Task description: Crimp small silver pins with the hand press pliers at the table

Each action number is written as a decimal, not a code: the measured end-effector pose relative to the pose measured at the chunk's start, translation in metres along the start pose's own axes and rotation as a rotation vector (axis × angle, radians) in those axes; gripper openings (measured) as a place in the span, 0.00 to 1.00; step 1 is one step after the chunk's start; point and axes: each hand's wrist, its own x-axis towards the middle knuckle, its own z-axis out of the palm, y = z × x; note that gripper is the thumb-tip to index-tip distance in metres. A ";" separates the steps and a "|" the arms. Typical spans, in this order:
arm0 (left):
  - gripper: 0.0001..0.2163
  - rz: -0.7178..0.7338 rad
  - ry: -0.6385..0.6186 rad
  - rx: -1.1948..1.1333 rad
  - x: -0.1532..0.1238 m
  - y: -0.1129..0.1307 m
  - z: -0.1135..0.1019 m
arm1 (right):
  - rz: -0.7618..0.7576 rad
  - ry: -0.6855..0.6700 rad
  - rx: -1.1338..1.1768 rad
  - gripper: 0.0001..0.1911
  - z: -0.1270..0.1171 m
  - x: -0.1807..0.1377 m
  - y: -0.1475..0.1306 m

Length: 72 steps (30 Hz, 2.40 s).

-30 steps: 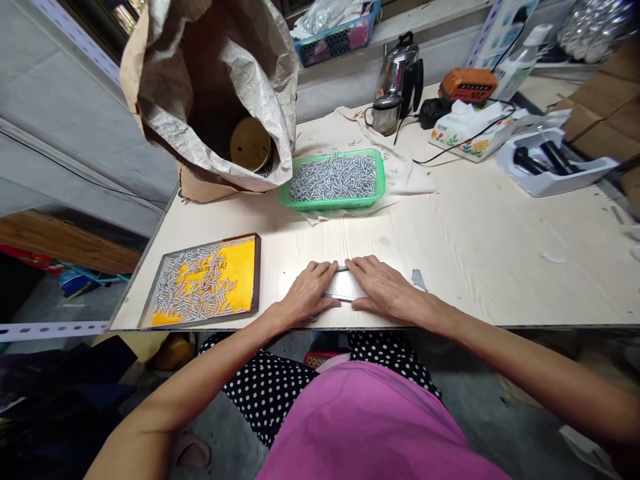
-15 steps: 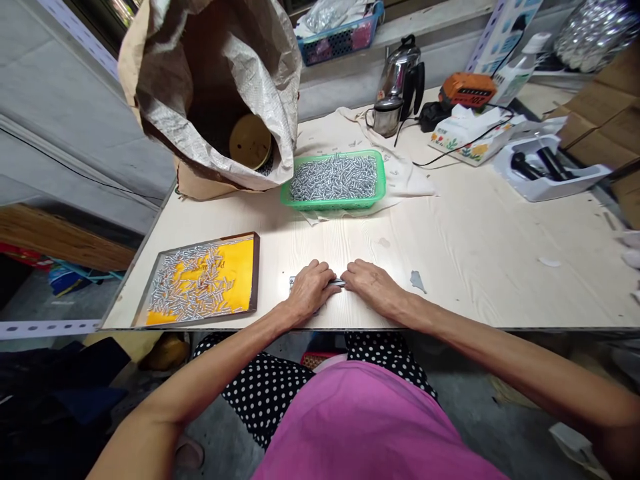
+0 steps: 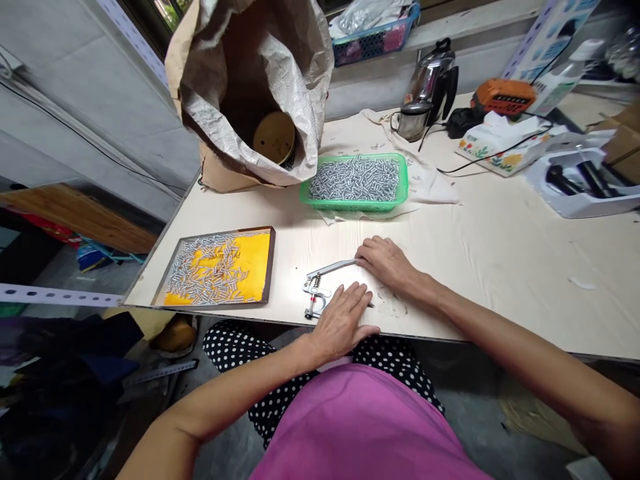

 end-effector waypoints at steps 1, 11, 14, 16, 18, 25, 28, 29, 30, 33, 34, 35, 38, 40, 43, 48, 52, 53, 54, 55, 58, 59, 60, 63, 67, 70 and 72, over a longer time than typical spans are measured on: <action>0.28 -0.002 -0.011 -0.026 -0.001 0.003 0.001 | 0.013 0.001 -0.028 0.10 -0.002 0.006 0.000; 0.25 -0.042 -0.048 -0.106 -0.005 0.009 -0.001 | -0.636 -0.117 -0.053 0.04 -0.014 0.024 -0.095; 0.18 0.183 -0.017 -0.093 -0.033 0.015 -0.011 | -0.795 -0.126 -0.080 0.06 0.004 0.027 -0.110; 0.12 0.261 0.075 -0.041 -0.055 0.006 -0.029 | -0.830 -0.107 -0.067 0.06 0.017 0.031 -0.111; 0.09 0.087 0.231 0.086 -0.075 -0.019 -0.055 | -0.814 -0.081 0.004 0.06 0.027 0.035 -0.110; 0.10 -0.746 0.218 0.445 -0.099 -0.142 -0.128 | -0.376 0.322 0.530 0.08 -0.011 0.062 -0.075; 0.10 -0.745 0.081 0.437 -0.096 -0.155 -0.124 | -0.158 0.536 0.420 0.05 -0.046 0.089 -0.037; 0.10 -0.737 0.053 0.438 -0.095 -0.156 -0.120 | -0.119 0.570 0.363 0.05 -0.057 0.096 -0.026; 0.11 -0.739 0.049 0.443 -0.095 -0.156 -0.118 | -0.093 0.584 0.308 0.05 -0.067 0.100 -0.018; 0.12 -0.710 0.082 0.421 -0.099 -0.164 -0.113 | -0.064 0.534 0.183 0.09 -0.084 0.091 -0.016; 0.13 -0.696 0.112 0.394 -0.101 -0.168 -0.113 | -0.072 0.486 0.168 0.08 -0.083 0.081 -0.022; 0.12 -0.692 0.152 0.362 -0.101 -0.171 -0.114 | -0.085 0.415 0.164 0.07 -0.080 0.070 -0.031; 0.11 -0.691 0.302 0.184 -0.095 -0.168 -0.120 | -0.100 0.057 0.154 0.07 -0.053 0.027 -0.061; 0.12 -0.737 0.336 -0.024 -0.084 -0.147 -0.123 | -0.095 -0.090 0.144 0.08 -0.029 0.000 -0.075; 0.19 -0.859 0.228 -0.395 -0.062 -0.100 -0.120 | -0.045 -0.195 0.086 0.09 -0.004 -0.029 -0.084; 0.18 -0.883 0.144 -0.600 -0.030 -0.053 -0.087 | -0.006 -0.187 -0.007 0.07 0.012 -0.043 -0.082; 0.12 -0.898 0.122 -0.539 -0.029 -0.053 -0.062 | -0.019 -0.169 -0.032 0.08 0.017 -0.043 -0.080; 0.11 -0.891 0.116 -0.525 -0.030 -0.053 -0.059 | -0.028 -0.158 -0.029 0.08 0.017 -0.043 -0.079; 0.11 -0.885 0.113 -0.514 -0.031 -0.053 -0.058 | -0.036 -0.147 -0.026 0.08 0.018 -0.044 -0.079; 0.11 -0.879 0.110 -0.504 -0.032 -0.053 -0.058 | -0.041 -0.137 -0.024 0.08 0.019 -0.045 -0.079; 0.10 -0.876 0.104 -0.471 -0.032 -0.050 -0.059 | -0.043 -0.116 -0.028 0.08 0.019 -0.046 -0.079; 0.10 -0.878 0.098 -0.453 -0.032 -0.050 -0.060 | -0.036 -0.114 -0.032 0.09 0.018 -0.046 -0.080; 0.09 -0.882 0.088 -0.432 -0.031 -0.050 -0.060 | -0.030 -0.116 -0.033 0.09 0.017 -0.046 -0.080; 0.10 -0.902 0.027 -0.391 -0.030 -0.052 -0.063 | -0.019 -0.130 -0.028 0.09 0.014 -0.045 -0.083; 0.13 -0.938 -0.099 -0.473 -0.029 -0.058 -0.065 | -0.019 -0.126 -0.009 0.08 0.013 -0.046 -0.084; 0.15 -0.948 -0.167 -0.536 -0.029 -0.061 -0.065 | -0.039 -0.104 0.033 0.07 0.009 -0.045 -0.077; 0.16 -0.939 -0.191 -0.545 -0.030 -0.061 -0.065 | -0.058 -0.041 0.048 0.19 0.004 -0.042 -0.067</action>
